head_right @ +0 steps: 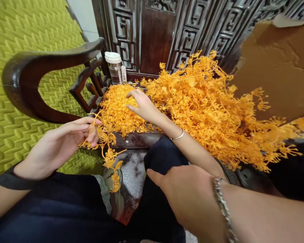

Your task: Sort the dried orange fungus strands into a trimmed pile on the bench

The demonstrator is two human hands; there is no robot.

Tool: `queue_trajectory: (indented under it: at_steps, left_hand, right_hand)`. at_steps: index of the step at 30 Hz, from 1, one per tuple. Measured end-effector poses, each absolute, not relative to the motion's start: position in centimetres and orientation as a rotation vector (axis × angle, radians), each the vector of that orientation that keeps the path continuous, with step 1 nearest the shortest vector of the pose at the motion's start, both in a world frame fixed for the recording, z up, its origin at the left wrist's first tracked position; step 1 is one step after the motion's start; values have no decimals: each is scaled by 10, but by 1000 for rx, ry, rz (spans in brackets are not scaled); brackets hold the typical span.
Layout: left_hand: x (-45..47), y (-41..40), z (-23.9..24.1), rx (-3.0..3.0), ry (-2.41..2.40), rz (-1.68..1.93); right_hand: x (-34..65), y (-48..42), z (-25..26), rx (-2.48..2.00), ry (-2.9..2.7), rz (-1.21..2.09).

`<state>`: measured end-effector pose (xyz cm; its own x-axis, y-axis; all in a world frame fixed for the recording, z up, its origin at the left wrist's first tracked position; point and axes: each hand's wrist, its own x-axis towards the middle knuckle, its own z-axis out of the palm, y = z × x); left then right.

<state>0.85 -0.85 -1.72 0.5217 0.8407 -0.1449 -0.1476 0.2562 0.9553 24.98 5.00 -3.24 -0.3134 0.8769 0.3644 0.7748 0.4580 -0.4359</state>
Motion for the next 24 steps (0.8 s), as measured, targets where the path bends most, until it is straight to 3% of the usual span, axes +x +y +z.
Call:
queue_trajectory:
  at_steps: [24]
  left_hand:
    - [13,-7,-9,1158,809,923]
  right_hand:
    - [246,49,-37,-1411,-2156,285]
